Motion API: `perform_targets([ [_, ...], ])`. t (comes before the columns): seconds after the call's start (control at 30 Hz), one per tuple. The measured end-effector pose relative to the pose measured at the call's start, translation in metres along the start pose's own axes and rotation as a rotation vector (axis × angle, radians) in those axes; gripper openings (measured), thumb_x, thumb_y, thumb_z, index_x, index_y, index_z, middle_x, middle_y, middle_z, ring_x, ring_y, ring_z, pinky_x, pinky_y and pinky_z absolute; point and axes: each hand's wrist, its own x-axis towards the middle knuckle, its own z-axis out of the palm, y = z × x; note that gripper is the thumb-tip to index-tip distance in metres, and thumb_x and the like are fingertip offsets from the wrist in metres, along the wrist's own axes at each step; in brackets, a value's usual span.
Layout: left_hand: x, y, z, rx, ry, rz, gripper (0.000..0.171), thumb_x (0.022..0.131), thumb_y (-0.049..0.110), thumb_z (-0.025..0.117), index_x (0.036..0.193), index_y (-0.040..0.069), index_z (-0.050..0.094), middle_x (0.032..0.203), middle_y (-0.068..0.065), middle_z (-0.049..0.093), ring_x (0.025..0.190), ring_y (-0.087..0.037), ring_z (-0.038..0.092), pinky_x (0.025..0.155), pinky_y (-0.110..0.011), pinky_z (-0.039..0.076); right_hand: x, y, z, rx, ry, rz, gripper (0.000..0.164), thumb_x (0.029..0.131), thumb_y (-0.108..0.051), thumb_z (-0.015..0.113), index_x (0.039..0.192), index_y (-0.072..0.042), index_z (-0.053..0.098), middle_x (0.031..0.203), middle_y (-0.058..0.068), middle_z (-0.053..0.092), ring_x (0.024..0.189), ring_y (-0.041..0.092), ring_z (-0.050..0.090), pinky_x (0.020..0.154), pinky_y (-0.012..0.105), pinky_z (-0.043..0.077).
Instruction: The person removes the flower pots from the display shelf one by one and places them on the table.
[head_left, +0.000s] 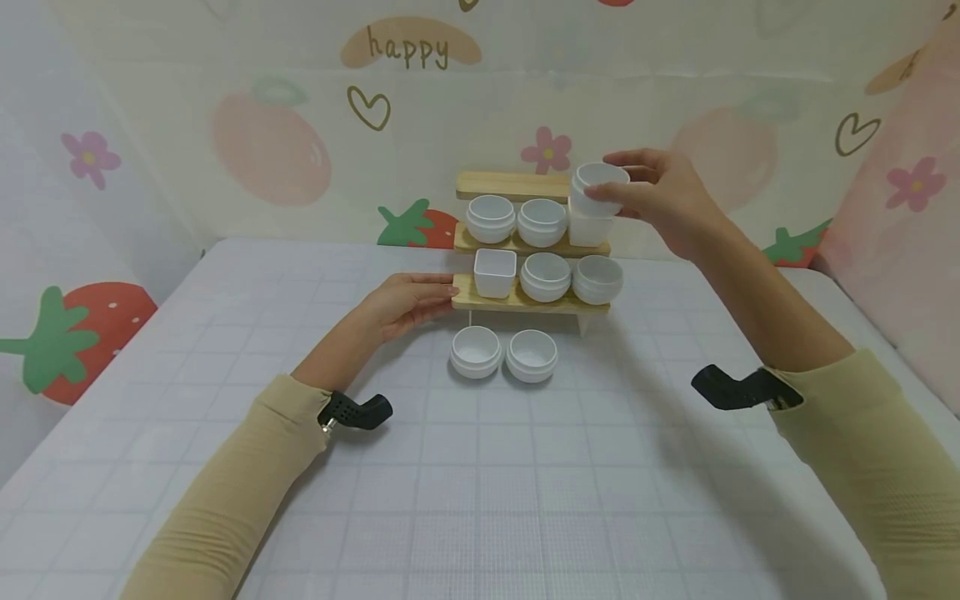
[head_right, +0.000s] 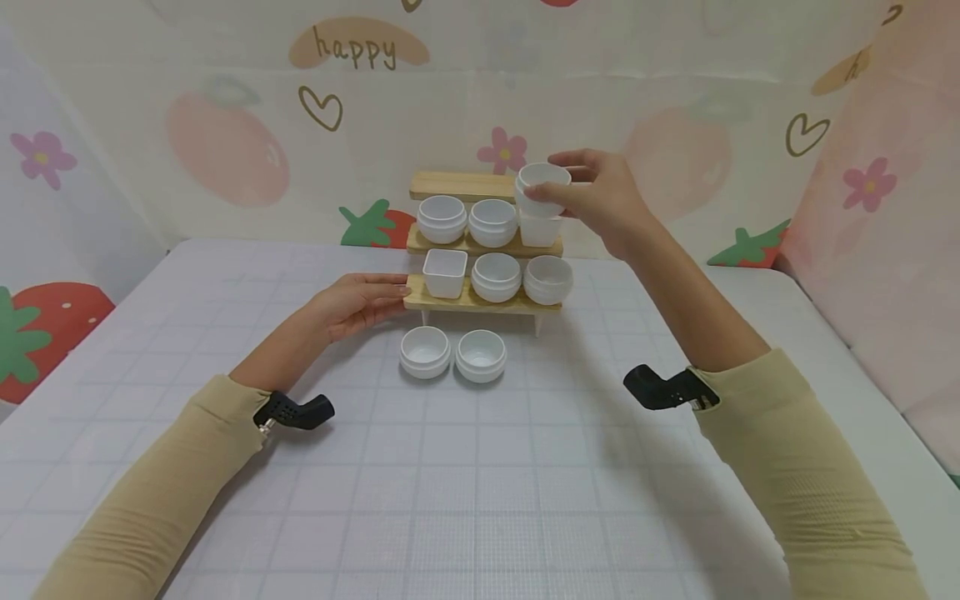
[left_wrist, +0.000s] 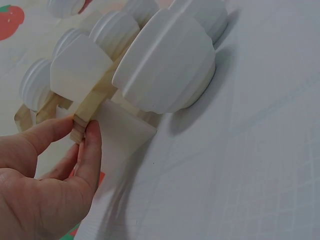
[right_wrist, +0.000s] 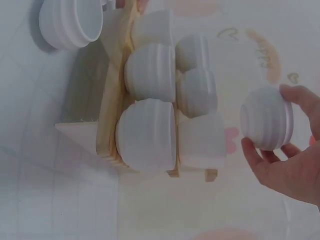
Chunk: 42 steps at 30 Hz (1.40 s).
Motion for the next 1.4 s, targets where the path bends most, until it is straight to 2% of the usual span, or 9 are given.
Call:
perform_targets([
  [0.13, -0.002, 0.001, 0.000, 0.009, 0.003, 0.000, 0.052, 0.107, -0.002, 0.055, 0.156, -0.010, 0.041, 0.155, -0.024, 0.046, 0.092, -0.009, 0.069, 0.087, -0.019, 0.063, -0.006, 0.002, 0.000, -0.032, -0.014, -0.014, 0.070, 0.096, -0.024, 0.080, 0.156, -0.008, 0.049, 0.145, 0.010, 0.057, 0.121, 0.020, 0.061, 0.109, 0.029, 0.056],
  [0.23, -0.002, 0.001, -0.001, 0.006, 0.005, 0.001, 0.052, 0.107, -0.002, 0.056, 0.156, -0.010, 0.041, 0.154, -0.024, 0.047, 0.091, -0.009, 0.070, 0.087, -0.019, 0.063, -0.010, 0.004, 0.001, -0.080, -0.018, -0.006, 0.072, 0.096, -0.028, 0.080, 0.158, -0.010, 0.048, 0.155, 0.012, 0.051, 0.128, 0.023, 0.059, 0.117, 0.037, 0.051],
  [0.37, 0.000, 0.000, -0.001, -0.003, 0.005, 0.000, 0.052, 0.107, -0.002, 0.056, 0.156, -0.010, 0.041, 0.152, -0.023, 0.048, 0.090, -0.009, 0.070, 0.086, -0.020, 0.063, -0.015, 0.007, 0.001, -0.126, -0.024, -0.001, 0.073, 0.097, -0.031, 0.079, 0.160, -0.013, 0.047, 0.165, 0.012, 0.042, 0.139, 0.029, 0.052, 0.121, 0.044, 0.047],
  [0.57, 0.001, -0.001, -0.001, -0.006, 0.001, 0.008, 0.052, 0.107, -0.003, 0.055, 0.156, -0.011, 0.041, 0.149, -0.023, 0.049, 0.088, -0.008, 0.071, 0.085, -0.019, 0.063, -0.025, 0.011, 0.001, -0.122, -0.034, -0.034, 0.068, 0.097, -0.027, 0.079, 0.157, -0.010, 0.050, 0.161, 0.011, 0.045, 0.137, 0.024, 0.047, 0.117, 0.042, 0.050],
  [0.77, 0.003, -0.002, -0.002, -0.017, -0.015, 0.019, 0.052, 0.107, -0.005, 0.054, 0.155, -0.013, 0.039, 0.143, -0.023, 0.052, 0.086, -0.008, 0.071, 0.088, -0.021, 0.063, -0.033, 0.018, 0.001, -0.138, -0.044, -0.023, 0.070, 0.098, -0.030, 0.078, 0.158, -0.011, 0.048, 0.162, 0.010, 0.044, 0.135, 0.024, 0.048, 0.117, 0.043, 0.050],
  [1.07, 0.003, -0.002, -0.003, -0.013, -0.016, 0.015, 0.052, 0.107, -0.004, 0.054, 0.156, -0.013, 0.038, 0.147, -0.024, 0.050, 0.087, -0.008, 0.071, 0.091, -0.022, 0.063, -0.045, 0.028, 0.001, -0.127, -0.052, -0.045, 0.064, 0.098, -0.027, 0.078, 0.154, -0.010, 0.052, 0.153, 0.008, 0.051, 0.110, 0.012, 0.062, 0.100, 0.024, 0.053],
  [1.17, 0.003, -0.002, -0.002, -0.016, -0.010, 0.010, 0.052, 0.107, -0.004, 0.055, 0.156, -0.012, 0.040, 0.150, -0.024, 0.048, 0.087, -0.008, 0.071, 0.089, -0.021, 0.063, -0.049, 0.031, 0.002, -0.113, -0.055, -0.041, 0.063, 0.098, -0.026, 0.077, 0.153, -0.009, 0.052, 0.152, 0.009, 0.052, 0.107, 0.012, 0.064, 0.102, 0.026, 0.051],
  [1.27, 0.003, -0.002, -0.002, -0.011, -0.004, 0.008, 0.051, 0.107, -0.004, 0.055, 0.156, -0.011, 0.041, 0.152, -0.025, 0.047, 0.087, -0.008, 0.071, 0.087, -0.020, 0.063, -0.052, 0.034, 0.003, -0.122, -0.060, -0.028, 0.065, 0.098, -0.027, 0.077, 0.154, -0.010, 0.051, 0.153, 0.009, 0.051, 0.112, 0.015, 0.062, 0.107, 0.031, 0.049],
  [1.4, 0.002, -0.002, -0.002, -0.006, -0.005, 0.012, 0.052, 0.107, -0.004, 0.055, 0.156, -0.011, 0.040, 0.153, -0.025, 0.047, 0.087, -0.008, 0.071, 0.091, -0.022, 0.063, -0.055, 0.038, 0.003, -0.136, -0.065, -0.008, 0.067, 0.098, -0.030, 0.078, 0.156, -0.011, 0.050, 0.155, 0.009, 0.050, 0.115, 0.018, 0.060, 0.111, 0.036, 0.047],
])
